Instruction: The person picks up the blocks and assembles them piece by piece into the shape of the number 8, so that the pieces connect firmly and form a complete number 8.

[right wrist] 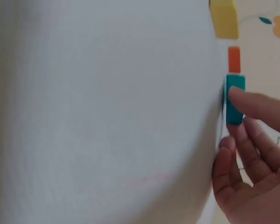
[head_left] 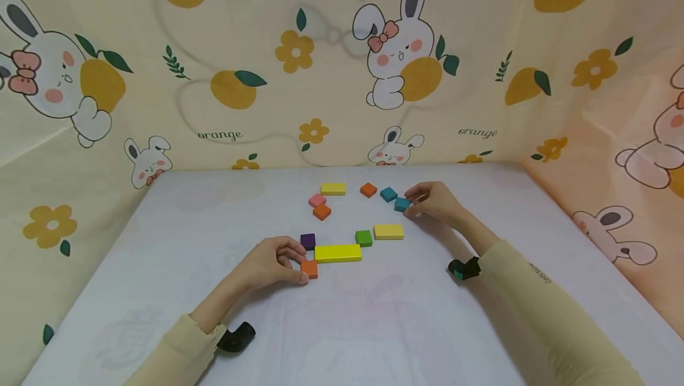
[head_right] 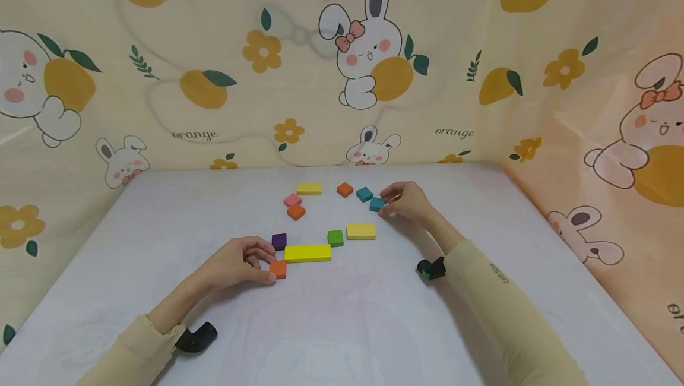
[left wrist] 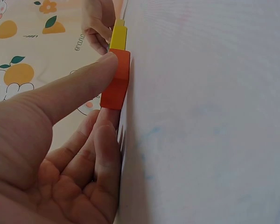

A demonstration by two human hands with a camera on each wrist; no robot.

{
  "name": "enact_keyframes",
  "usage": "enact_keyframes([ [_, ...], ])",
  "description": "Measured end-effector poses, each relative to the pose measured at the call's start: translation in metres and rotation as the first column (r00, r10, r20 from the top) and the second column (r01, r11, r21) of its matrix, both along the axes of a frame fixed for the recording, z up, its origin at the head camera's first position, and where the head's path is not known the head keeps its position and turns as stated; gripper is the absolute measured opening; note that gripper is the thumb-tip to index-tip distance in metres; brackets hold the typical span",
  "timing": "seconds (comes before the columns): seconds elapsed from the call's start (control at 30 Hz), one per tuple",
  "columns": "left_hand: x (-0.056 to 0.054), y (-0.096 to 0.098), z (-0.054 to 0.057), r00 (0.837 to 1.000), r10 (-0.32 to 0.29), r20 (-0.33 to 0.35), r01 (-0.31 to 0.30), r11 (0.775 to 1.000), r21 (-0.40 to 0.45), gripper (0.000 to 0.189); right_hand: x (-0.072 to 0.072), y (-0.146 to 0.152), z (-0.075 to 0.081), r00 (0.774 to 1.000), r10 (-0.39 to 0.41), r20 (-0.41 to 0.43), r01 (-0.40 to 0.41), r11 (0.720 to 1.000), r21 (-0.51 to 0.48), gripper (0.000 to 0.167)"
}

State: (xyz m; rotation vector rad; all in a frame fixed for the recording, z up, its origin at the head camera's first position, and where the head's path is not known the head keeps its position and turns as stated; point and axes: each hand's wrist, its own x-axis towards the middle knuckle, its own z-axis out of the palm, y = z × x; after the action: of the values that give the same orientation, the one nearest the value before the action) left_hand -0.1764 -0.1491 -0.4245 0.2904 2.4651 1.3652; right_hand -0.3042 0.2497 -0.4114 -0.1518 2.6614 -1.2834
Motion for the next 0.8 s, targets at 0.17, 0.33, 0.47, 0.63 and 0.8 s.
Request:
enact_keyframes([
  [0.17, 0.0, -0.001, 0.0, 1.0, -0.001, 0.003, 0.001, 1.0, 0.006, 0.048, 0.011, -0.007, 0.009, 0.998, -0.028, -0.057, 0.028, 1.0, 0.01, 0.043],
  [0.33, 0.0, -0.001, 0.0, 1.0, -0.004, 0.006, 0.003, 1.0, 0.012, 0.047, 0.029, -0.02, 0.021, 0.991, -0.032, -0.127, 0.032, 0.999, 0.002, 0.042],
  [0.47, 0.001, -0.001, 0.001, 1.0, -0.01, 0.003, 0.01, 1.0, 0.017, 0.047, 0.049, -0.034, 0.03, 0.99, 0.0, -0.141, -0.006, 0.999, -0.039, 0.039],
  [0.63, 0.001, -0.002, 0.001, 1.0, -0.017, -0.004, 0.017, 1.0, 0.011, 0.047, 0.074, -0.053, 0.036, 0.99, 0.063, -0.126, -0.076, 0.992, -0.105, 0.038],
  [0.8, 0.0, -0.003, 0.001, 1.0, -0.026, -0.004, 0.026, 1.0, 0.016, 0.047, 0.096, -0.072, 0.038, 0.988, 0.113, -0.105, -0.127, 0.983, -0.135, 0.037],
])
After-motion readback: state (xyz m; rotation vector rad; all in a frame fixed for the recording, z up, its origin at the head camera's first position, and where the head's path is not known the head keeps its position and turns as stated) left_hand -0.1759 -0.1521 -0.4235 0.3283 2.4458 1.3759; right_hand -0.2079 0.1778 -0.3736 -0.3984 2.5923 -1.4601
